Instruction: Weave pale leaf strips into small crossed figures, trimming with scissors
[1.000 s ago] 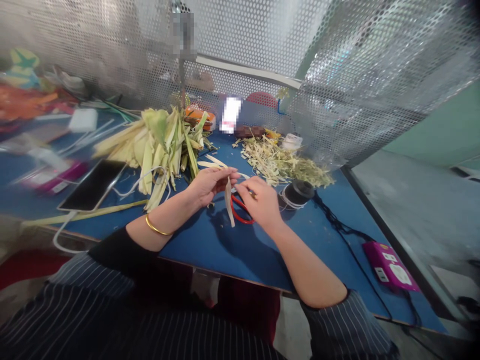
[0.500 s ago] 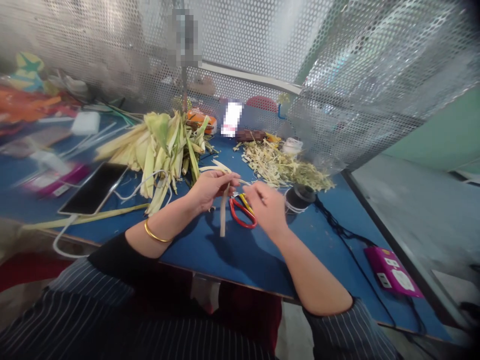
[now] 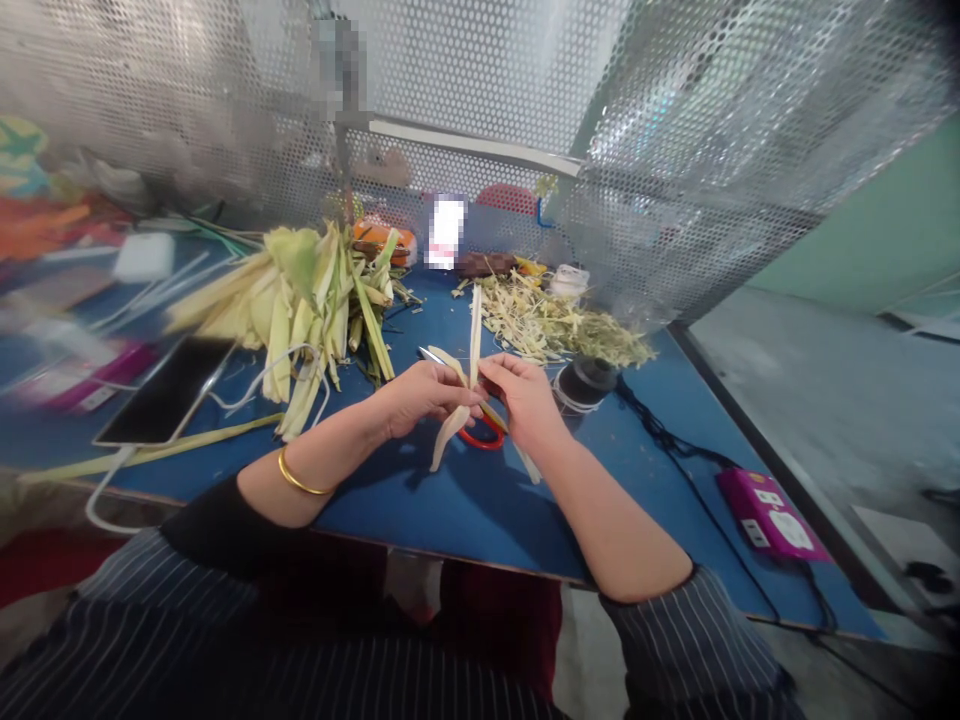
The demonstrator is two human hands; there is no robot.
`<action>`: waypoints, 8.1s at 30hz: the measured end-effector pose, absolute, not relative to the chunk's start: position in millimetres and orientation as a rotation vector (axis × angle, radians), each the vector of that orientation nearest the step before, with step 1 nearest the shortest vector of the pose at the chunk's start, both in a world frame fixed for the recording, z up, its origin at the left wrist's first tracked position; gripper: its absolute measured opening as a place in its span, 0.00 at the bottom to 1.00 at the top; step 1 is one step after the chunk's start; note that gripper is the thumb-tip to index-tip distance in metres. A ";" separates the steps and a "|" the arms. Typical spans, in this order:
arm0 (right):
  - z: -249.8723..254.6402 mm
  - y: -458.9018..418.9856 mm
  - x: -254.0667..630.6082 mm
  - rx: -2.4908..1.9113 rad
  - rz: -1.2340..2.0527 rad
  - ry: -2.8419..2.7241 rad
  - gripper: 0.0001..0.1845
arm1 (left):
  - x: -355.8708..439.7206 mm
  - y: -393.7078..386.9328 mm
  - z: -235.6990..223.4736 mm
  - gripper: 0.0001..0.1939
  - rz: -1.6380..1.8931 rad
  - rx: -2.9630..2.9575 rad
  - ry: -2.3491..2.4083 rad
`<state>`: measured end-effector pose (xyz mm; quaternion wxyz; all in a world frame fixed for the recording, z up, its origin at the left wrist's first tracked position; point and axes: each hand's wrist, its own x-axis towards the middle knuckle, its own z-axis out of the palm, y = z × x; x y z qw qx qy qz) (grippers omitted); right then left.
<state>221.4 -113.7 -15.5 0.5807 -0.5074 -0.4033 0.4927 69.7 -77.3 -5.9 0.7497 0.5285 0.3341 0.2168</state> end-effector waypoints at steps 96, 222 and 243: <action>-11.1 -130.5 219.8 -1.301 0.038 -1.444 0.09 | 76.7 -82.4 -6.7 0.09 0.811 1.156 0.639; 32.4 -130.7 250.4 -1.269 0.598 -1.825 0.12 | 65.2 -71.9 5.5 0.05 0.746 1.253 0.809; 26.7 -125.1 253.9 -1.315 0.818 -1.851 0.13 | 65.9 -74.5 2.6 0.08 0.740 1.274 0.817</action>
